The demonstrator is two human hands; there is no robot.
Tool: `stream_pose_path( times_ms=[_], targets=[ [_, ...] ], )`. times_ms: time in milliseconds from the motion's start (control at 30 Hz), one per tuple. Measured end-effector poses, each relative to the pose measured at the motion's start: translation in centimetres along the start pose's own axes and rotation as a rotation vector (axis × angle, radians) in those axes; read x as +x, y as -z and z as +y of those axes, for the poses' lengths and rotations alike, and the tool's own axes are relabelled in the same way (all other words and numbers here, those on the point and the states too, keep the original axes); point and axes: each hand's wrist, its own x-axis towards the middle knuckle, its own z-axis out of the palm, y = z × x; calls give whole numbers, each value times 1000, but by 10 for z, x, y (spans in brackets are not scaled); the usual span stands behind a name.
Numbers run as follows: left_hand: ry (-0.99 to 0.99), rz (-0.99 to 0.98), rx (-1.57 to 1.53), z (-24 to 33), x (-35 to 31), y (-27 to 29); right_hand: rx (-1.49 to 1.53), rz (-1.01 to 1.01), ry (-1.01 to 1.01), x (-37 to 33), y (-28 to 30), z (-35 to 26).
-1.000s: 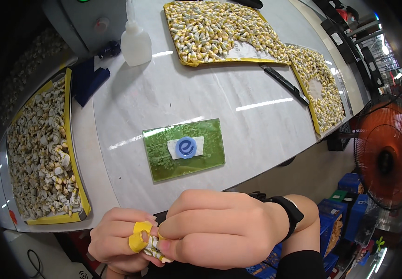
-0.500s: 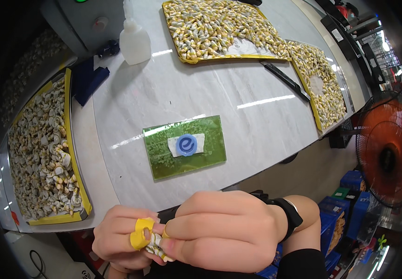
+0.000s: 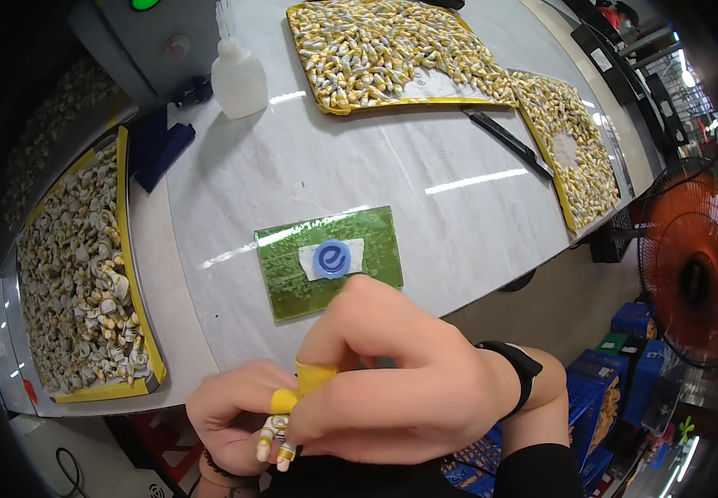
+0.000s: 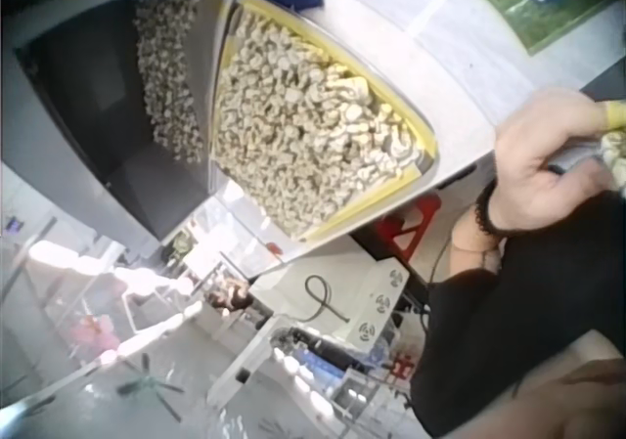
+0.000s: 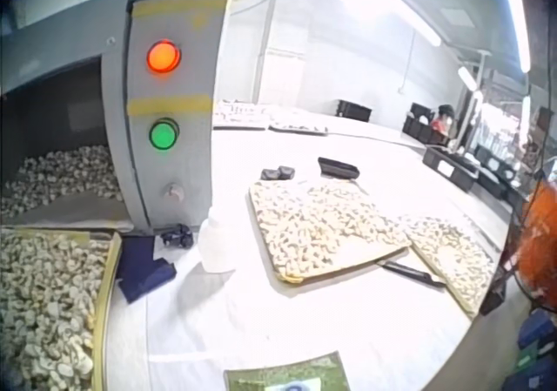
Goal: The person repeatedly picks small white and yellow rolled items from a tray, applies a substance from a green pad, and places them into a yellow tray. The person uses yellow finger cots and a small tool to manipulate the items.
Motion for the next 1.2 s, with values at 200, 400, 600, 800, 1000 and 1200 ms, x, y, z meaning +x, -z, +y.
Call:
stream_pose_path(
  times_ms=[200,400,600,800,1000,1200],
  targets=[
    [106,87,-145,5,-5,-4,-45,-63,64,4,-4,3],
    [75,84,-225,-2,-9,-8,-43,-70,109,2,-5,4],
    [73,-11,-188,1,-6,0,-49,-58,60,2,-3,-1],
    [-11,-47,-146,1,-1,0,79,7,29,-3,-5,-1],
    [19,-15,-171,0,-5,-1,160,-71,66,-2,-2,5],
    [100,21,-290,-3,-6,-4,161,-105,11,-2,1,0]
  ],
)
